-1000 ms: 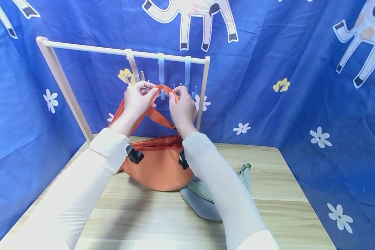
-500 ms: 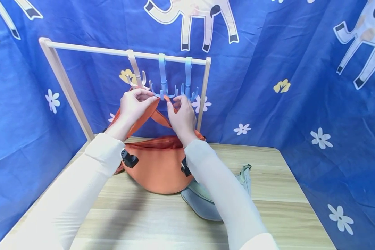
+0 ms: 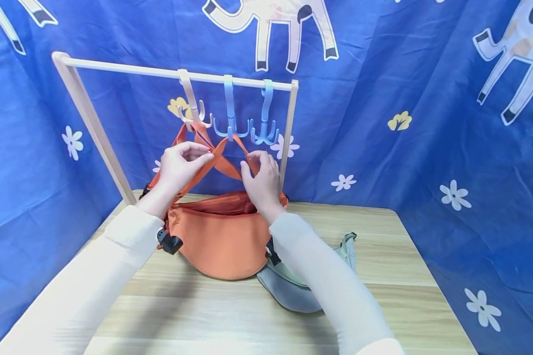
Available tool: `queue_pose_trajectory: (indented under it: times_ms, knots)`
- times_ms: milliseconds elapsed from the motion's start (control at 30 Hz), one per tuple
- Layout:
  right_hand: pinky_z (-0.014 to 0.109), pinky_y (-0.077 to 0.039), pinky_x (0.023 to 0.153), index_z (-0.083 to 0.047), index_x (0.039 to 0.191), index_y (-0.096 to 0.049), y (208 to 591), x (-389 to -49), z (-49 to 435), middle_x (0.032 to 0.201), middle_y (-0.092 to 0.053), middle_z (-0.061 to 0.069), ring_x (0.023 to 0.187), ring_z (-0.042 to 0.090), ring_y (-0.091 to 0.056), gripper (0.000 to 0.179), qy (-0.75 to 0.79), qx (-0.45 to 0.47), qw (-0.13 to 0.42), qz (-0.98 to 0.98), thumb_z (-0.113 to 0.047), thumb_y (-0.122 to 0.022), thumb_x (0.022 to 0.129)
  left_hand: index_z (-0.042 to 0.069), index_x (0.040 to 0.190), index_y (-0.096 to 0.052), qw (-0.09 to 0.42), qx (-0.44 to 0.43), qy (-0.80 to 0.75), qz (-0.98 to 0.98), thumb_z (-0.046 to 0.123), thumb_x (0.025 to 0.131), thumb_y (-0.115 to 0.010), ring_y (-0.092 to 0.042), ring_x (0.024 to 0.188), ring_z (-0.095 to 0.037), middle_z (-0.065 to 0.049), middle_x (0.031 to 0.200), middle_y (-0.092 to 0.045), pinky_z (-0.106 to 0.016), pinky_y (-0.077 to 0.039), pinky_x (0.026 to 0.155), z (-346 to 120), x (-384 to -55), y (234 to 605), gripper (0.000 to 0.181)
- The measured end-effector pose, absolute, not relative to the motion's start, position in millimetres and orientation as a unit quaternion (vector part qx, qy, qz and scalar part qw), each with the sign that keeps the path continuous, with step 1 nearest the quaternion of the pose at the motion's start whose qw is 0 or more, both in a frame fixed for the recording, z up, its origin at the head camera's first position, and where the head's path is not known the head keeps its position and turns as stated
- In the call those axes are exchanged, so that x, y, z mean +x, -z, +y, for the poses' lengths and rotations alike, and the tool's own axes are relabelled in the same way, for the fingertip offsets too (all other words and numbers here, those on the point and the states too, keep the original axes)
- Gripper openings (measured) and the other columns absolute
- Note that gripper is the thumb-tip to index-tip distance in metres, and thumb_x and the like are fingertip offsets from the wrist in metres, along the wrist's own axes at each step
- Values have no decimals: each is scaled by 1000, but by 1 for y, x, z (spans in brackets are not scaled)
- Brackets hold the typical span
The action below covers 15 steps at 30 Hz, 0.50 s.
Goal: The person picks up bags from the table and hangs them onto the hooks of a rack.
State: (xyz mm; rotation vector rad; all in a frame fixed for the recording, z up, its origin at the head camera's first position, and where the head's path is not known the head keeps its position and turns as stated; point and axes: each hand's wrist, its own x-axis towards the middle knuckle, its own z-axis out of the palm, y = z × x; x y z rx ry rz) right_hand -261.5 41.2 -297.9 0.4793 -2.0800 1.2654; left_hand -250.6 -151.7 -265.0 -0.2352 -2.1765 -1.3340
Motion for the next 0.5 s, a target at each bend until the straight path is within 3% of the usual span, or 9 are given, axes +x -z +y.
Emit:
queue_pose_trajectory:
  times_ms: [300, 500]
  knots:
    - [32, -49, 79, -7, 105, -59, 325, -256, 52, 98, -61, 6, 87, 17, -58, 20, -501, 193, 295, -790, -18, -67, 89, 0, 95, -72, 300, -98, 511, -800, 16, 81, -77, -59, 66, -1, -13, 87, -71, -15, -47, 63, -161, -243, 294, 21]
    - [34, -49, 70, -7, 105, -59, 342, -254, 61, 93, -62, 5, 78, 15, -59, 20, -511, 198, 272, -791, -16, -67, 89, 1, 94, -72, 286, -109, 528, -792, 14, 81, -78, -61, 66, 0, -12, 86, -71, -15, -47, 62, -157, -238, 316, 20]
